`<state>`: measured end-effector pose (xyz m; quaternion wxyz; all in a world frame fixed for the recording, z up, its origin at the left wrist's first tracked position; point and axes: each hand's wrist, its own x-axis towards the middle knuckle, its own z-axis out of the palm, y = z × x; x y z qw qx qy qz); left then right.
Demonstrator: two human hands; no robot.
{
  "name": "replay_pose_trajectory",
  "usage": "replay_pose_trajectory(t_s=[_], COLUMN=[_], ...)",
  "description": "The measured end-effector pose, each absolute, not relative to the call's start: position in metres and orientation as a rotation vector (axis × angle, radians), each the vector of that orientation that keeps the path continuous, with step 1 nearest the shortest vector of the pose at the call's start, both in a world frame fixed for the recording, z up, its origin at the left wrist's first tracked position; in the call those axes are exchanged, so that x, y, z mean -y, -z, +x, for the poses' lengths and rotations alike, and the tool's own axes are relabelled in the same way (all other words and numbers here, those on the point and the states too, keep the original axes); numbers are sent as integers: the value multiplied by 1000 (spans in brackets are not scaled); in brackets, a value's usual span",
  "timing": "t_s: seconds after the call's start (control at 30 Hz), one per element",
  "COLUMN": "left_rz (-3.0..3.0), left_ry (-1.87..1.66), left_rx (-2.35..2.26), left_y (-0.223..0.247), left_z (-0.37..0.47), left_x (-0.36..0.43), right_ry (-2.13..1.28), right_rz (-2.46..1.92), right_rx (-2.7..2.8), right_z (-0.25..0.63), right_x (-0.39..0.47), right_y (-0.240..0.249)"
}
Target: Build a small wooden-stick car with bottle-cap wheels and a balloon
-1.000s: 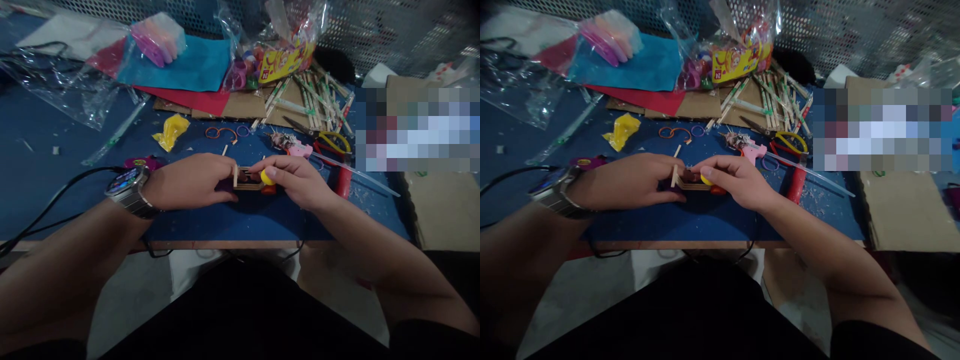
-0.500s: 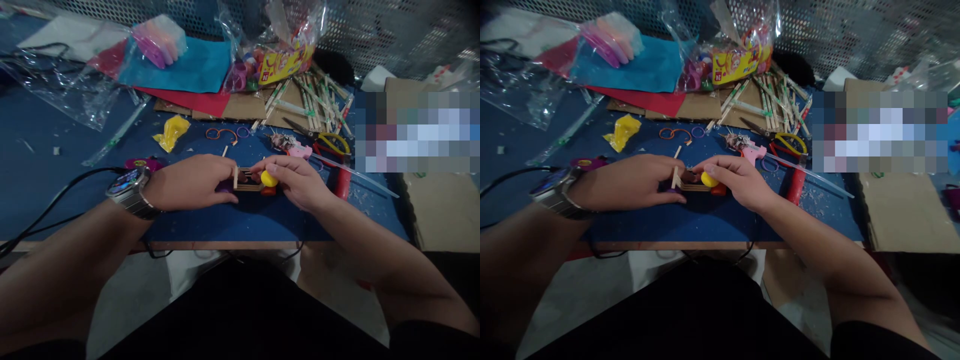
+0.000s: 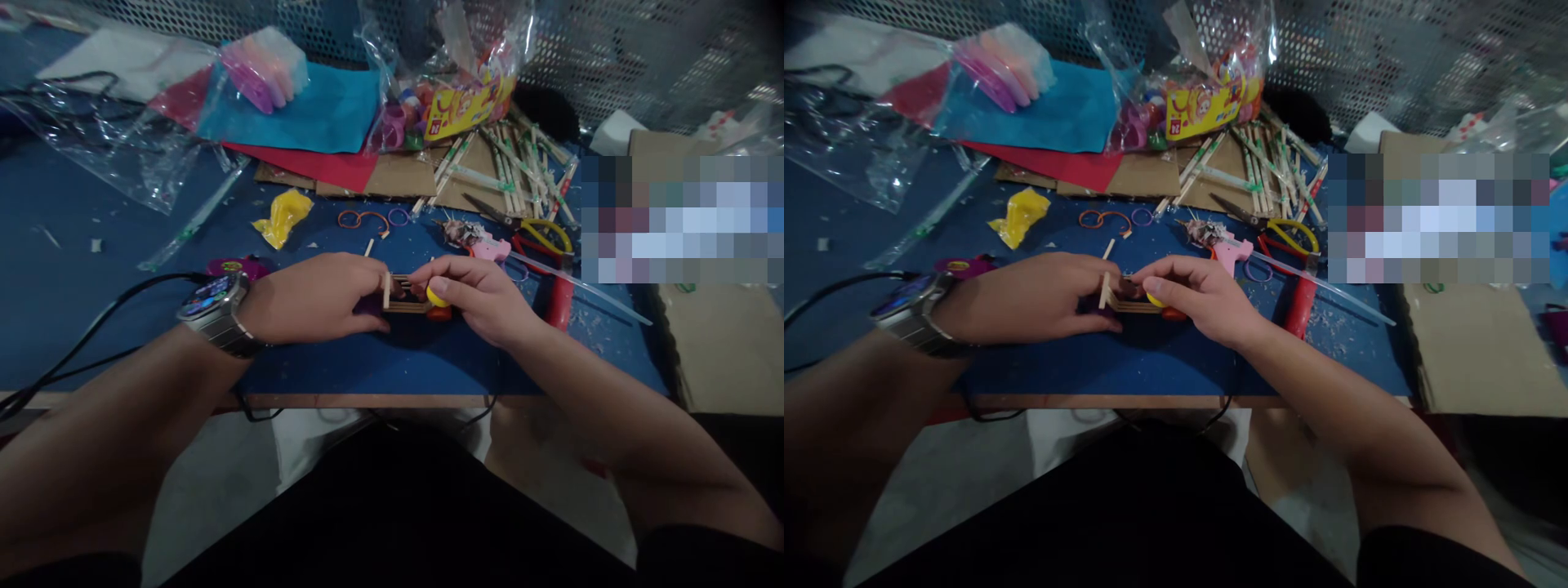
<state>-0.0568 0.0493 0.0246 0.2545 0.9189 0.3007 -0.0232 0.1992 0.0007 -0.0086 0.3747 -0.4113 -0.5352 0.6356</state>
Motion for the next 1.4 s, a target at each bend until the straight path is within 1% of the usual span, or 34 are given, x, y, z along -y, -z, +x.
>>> replay_pose_trajectory(t_s=[0.13,0.27,0.57,0.8,0.97,1.1,1.4], left_rz=[2477,2473,2478,2505,2489,2415,2178], left_ry=[55,52,44,75,0,-71,-244], left_rx=[-816,-826,-821,-827,-794,-862,-846], left_y=[-25,-24,-24,-24,-27,-32,-32], left_z=[-57,-56,-56,-57,-59,-61,-68], left_x=[-49,-49,-49,-49,-48,-47,-47], right_ry=[-1604,-1644,-1616,-1574,-1371,-1293,-1395], right_rz=[-991,-1035,-1029,-937,-845,-798,-939], right_rx=[1374,1363,1409,1327,1455,1465,1368], right_z=[200,199,200,202,205,208,212], right_x=[-1,-1,-2,0,3,3,0], right_y=[10,9,8,8,5,6,4])
